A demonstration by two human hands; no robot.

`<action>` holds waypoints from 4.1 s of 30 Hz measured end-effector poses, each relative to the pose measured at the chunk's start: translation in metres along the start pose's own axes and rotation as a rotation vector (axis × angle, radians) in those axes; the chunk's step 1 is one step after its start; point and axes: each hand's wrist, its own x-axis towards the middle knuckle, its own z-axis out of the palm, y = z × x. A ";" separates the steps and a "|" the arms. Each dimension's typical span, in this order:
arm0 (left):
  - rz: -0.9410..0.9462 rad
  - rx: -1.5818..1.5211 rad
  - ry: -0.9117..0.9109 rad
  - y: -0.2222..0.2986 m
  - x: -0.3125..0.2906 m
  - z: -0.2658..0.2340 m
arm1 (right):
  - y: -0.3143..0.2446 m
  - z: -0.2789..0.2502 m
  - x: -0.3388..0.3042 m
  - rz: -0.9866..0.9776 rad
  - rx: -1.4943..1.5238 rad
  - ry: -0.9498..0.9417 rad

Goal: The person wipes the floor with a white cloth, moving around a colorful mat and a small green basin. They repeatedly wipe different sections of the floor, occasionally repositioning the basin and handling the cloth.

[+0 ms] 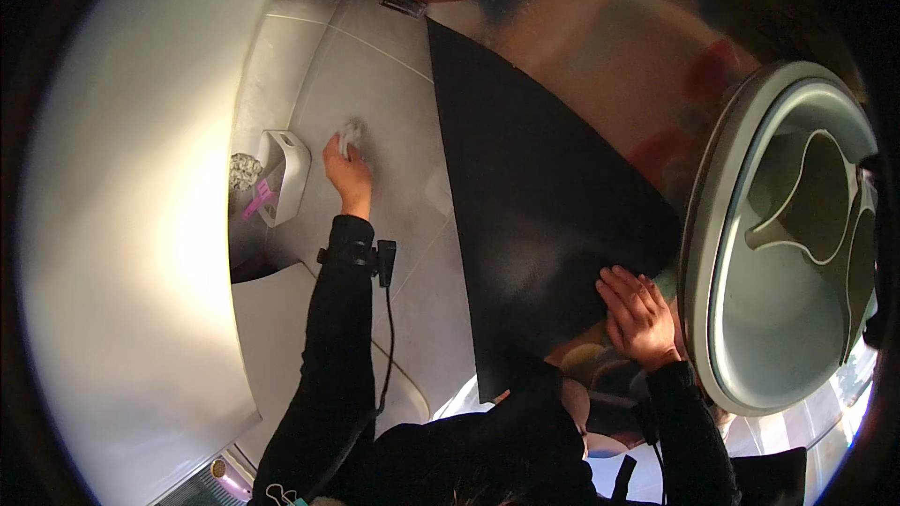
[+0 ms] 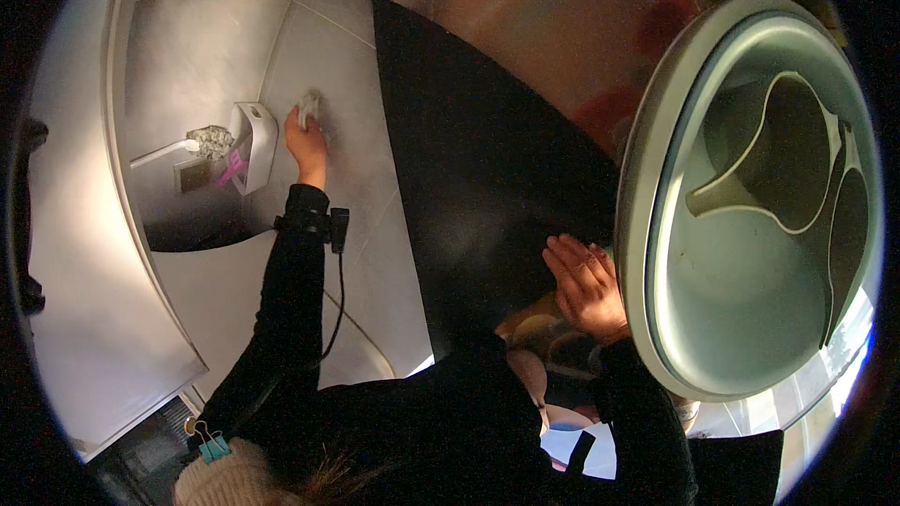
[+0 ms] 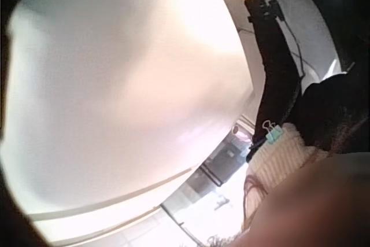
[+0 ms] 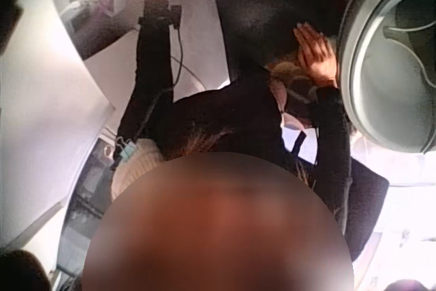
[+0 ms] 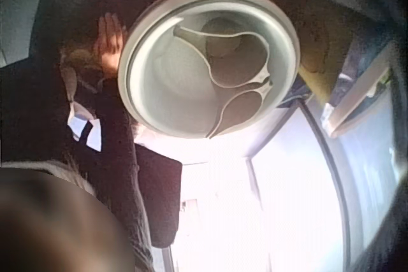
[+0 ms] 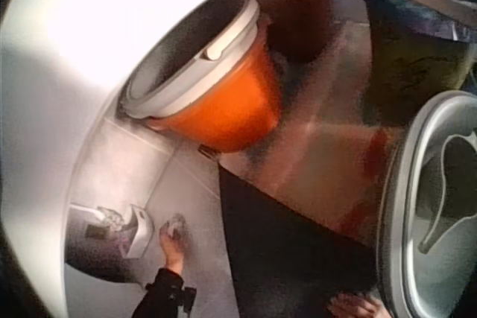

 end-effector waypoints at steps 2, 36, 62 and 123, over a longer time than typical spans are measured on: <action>-0.169 -0.115 -0.042 0.010 0.025 -0.005 | 0.001 0.001 0.000 0.008 -0.006 0.017; 0.055 0.304 -0.064 -0.040 -0.007 -0.018 | -0.004 -0.007 0.002 0.004 -0.098 -0.028; -0.251 0.518 -0.299 -0.083 0.109 0.030 | 0.004 0.003 -0.003 -0.001 0.080 0.052; -0.057 -0.091 -0.321 -0.024 0.086 0.042 | -0.002 -0.004 -0.002 0.037 0.095 0.043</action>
